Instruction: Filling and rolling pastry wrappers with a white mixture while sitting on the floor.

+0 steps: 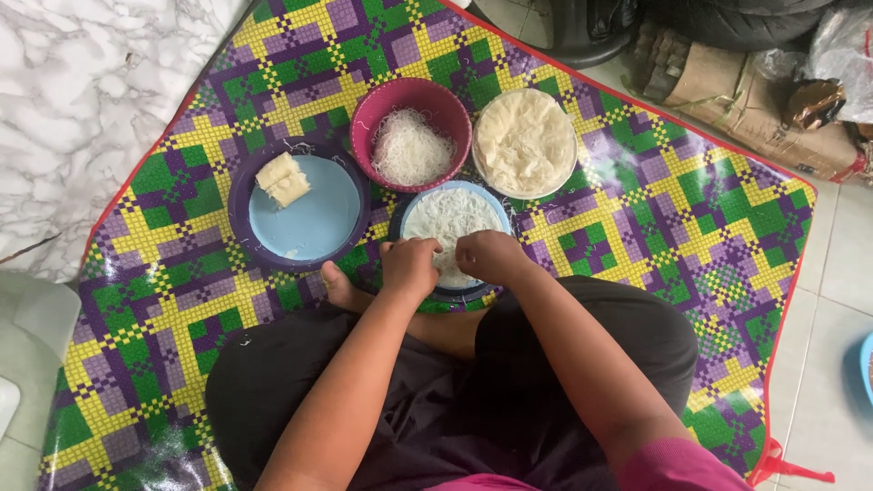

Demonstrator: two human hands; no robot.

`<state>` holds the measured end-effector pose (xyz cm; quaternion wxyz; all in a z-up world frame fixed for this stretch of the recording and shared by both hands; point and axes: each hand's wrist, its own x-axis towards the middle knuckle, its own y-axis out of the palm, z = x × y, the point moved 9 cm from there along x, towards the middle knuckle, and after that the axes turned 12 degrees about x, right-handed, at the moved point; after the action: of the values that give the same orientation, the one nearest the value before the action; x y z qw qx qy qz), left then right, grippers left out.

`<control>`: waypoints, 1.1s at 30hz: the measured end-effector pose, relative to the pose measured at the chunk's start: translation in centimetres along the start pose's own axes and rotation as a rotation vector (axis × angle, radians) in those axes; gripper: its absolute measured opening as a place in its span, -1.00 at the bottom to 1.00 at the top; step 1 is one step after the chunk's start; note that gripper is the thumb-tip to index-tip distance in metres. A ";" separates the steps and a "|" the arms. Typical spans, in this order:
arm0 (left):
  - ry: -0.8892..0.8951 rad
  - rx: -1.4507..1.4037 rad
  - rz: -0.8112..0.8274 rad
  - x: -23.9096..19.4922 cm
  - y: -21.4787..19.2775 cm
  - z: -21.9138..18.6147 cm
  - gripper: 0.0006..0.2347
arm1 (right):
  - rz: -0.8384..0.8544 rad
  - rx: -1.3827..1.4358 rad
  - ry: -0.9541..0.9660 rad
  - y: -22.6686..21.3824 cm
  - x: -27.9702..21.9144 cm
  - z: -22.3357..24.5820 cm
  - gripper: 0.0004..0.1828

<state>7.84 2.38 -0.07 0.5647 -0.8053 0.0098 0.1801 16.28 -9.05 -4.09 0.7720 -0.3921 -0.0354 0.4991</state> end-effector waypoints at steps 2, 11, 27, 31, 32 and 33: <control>0.021 -0.011 0.019 -0.3 -0.3 -0.4 -0.79 | 0.012 -0.043 -0.007 -0.1 -0.2 0.7 -0.79; 0.066 0.011 0.033 0.6 1.5 0.2 -0.80 | -0.117 -0.026 -0.024 -2.7 -1.0 2.3 -0.84; -0.234 -0.049 -0.496 3.8 -8.4 7.8 -0.91 | -0.580 0.054 -0.196 -9.1 4.2 7.3 -0.86; -0.273 -0.022 -0.457 5.7 -9.7 9.1 -0.89 | -0.592 0.023 -0.217 -9.7 7.5 8.1 -0.90; -0.259 0.029 -0.516 6.5 -9.6 9.5 -0.90 | -0.574 -0.049 -0.175 -9.6 8.6 8.0 -0.90; -0.242 0.081 -0.576 7.3 -9.5 9.8 -0.89 | -0.557 -0.120 -0.133 -9.6 9.7 7.9 -0.89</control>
<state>13.99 16.12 3.43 0.6211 -0.7246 -0.2788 0.1071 24.69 1.33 4.29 0.8506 -0.3789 -0.2217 0.2894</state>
